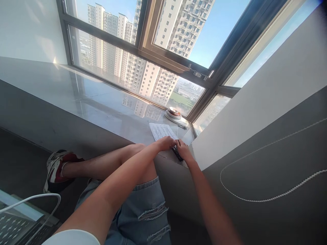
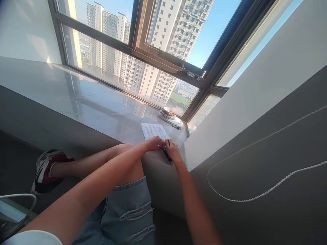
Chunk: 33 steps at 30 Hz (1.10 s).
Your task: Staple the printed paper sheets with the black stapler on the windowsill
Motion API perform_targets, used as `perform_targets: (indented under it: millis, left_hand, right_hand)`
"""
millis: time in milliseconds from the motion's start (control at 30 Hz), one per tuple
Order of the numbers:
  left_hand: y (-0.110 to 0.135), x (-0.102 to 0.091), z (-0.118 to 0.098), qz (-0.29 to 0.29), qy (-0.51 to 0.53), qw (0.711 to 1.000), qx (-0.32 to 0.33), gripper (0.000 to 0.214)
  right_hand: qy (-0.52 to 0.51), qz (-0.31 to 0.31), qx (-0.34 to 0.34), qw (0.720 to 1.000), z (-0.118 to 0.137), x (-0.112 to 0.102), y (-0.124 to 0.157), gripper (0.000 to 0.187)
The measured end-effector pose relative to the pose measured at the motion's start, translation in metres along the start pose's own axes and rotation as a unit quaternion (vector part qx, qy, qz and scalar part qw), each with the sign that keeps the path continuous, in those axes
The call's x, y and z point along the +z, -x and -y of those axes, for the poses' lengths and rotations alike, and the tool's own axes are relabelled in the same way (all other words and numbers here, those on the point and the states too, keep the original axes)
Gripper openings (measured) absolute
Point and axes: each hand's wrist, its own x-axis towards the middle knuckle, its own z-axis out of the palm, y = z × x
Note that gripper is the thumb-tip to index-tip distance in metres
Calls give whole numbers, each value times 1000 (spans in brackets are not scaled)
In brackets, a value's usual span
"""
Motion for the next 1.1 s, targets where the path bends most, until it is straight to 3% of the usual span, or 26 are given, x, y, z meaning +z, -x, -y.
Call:
perform_targets:
  millis: [67,167,267,333,567,833,933,1033,1100]
  left_hand:
    - [2,-3,0,-31,25,999,-29,22]
    - [5,-7,3,-66,30,988,-135,31]
    - [9,-10,8,-43,-12,971,-233,39]
    - [12,-10,9,-2,-21,967,-255,41]
    - [13,-11,0,86,22,978,-187,28]
    - [16,-13,0,76,28,990,-115,27]
    - [17,-11,-1,60,-7,991,-121,41]
    - [18,-9,-2,93,-4,985,-147,61]
    - [18,-7,-2,112,-6,979,-173,59]
  right_hand:
    - [-7,15,1,1000,-2,-1,-1,43]
    - [5,29,5,1000,-3,-2,-3,44]
    - [19,23,7,1000,-3,0,-3,43]
    - [22,21,9,999,-3,0,-2,43]
    - [65,61,2,996,-14,-14,-1,38]
    - [61,39,-30,997,-27,-19,-6,32]
    - [38,18,-51,998,-32,-16,-11,33]
    - [25,2,-65,998,-34,-13,-16,34]
    - [25,-14,-71,997,-31,-10,-19,34]
